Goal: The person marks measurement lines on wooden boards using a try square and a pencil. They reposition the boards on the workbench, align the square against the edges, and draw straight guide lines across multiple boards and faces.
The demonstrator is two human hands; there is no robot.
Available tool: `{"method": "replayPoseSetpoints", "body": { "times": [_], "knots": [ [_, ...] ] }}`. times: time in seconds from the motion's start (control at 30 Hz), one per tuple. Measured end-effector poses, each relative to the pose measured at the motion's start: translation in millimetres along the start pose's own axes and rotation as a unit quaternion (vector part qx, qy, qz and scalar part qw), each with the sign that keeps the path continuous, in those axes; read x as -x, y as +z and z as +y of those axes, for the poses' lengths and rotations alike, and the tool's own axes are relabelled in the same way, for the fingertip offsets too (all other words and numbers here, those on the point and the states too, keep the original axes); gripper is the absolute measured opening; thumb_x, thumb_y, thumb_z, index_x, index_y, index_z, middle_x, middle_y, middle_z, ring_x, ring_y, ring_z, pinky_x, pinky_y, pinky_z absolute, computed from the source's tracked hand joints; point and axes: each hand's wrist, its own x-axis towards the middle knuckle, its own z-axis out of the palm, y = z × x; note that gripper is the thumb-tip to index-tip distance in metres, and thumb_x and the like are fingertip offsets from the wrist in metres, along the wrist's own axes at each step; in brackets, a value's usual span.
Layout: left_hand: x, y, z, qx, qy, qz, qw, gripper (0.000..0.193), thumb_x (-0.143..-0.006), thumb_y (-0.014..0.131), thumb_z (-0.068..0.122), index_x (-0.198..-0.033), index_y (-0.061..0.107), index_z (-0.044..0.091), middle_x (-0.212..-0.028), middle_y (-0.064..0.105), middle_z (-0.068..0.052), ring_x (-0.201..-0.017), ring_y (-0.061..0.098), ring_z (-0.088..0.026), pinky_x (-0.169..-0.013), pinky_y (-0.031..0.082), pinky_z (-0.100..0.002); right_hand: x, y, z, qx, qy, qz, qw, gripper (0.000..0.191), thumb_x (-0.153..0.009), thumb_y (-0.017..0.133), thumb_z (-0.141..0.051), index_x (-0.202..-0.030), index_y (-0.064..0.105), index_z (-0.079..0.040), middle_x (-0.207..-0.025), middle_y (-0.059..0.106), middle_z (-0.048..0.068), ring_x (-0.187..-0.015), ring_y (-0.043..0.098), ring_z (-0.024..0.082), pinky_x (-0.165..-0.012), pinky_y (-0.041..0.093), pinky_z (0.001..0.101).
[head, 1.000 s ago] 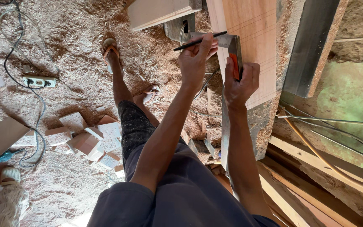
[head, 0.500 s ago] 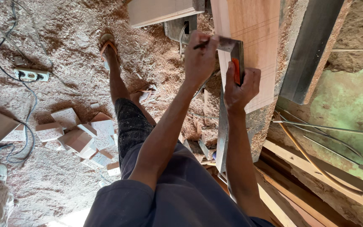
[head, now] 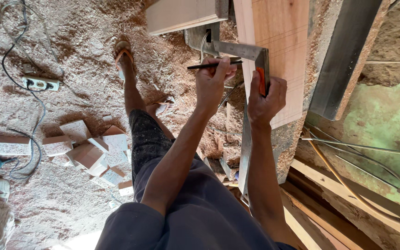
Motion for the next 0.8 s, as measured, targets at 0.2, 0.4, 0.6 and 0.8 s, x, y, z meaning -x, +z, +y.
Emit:
{"method": "replayPoseSetpoints", "body": {
  "times": [0.2, 0.4, 0.6, 0.8],
  "knots": [
    [8.1, -5.8, -10.3, 0.006, -0.015, -0.006, 1.000, 0.023, -0.102, 0.064, 0.026, -0.101, 0.062, 0.003, -0.092, 0.077, -0.016, -0.086, 0.078, -0.020, -0.084, 0.066, -0.035, -1.1, 2.7, 0.6, 0.004, 0.005, 0.004, 1.000, 0.026, -0.098, 0.085, -0.011, -0.097, 0.063, 0.002, -0.096, 0.063, 0.014, -0.081, 0.064, 0.026, -0.068, 0.053, 0.0386],
    [8.1, -4.7, -6.4, 0.010, -0.002, -0.019, 1.000, 0.027, -0.101, 0.066, 0.029, -0.106, 0.066, 0.002, -0.094, 0.078, -0.015, -0.088, 0.077, -0.020, -0.084, 0.065, -0.036, 0.2, 4.7, 3.2, 0.008, -0.012, 0.009, 1.000, 0.026, -0.100, 0.084, -0.013, -0.099, 0.063, 0.001, -0.098, 0.063, 0.013, -0.084, 0.064, 0.026, -0.071, 0.053, 0.0391],
    [12.4, -0.2, -6.6, 0.022, 0.012, -0.026, 0.999, 0.031, -0.099, 0.068, 0.033, -0.105, 0.068, 0.003, -0.092, 0.079, -0.013, -0.087, 0.079, -0.020, -0.082, 0.067, -0.036, 1.3, 5.5, 5.0, 0.006, -0.018, 0.004, 1.000, 0.023, -0.102, 0.083, -0.014, -0.099, 0.064, -0.001, -0.097, 0.064, 0.012, -0.083, 0.064, 0.023, -0.067, 0.052, 0.0366],
    [4.0, 12.3, -6.4, 0.060, 0.025, -0.004, 0.998, 0.031, -0.098, 0.073, 0.033, -0.106, 0.070, 0.003, -0.094, 0.079, -0.014, -0.087, 0.078, -0.020, -0.081, 0.065, -0.036, 1.2, 4.9, 3.9, -0.003, 0.001, 0.002, 1.000, 0.025, -0.100, 0.084, -0.013, -0.097, 0.063, 0.000, -0.095, 0.062, 0.011, -0.079, 0.063, 0.020, -0.062, 0.050, 0.0352]
  ]
}}
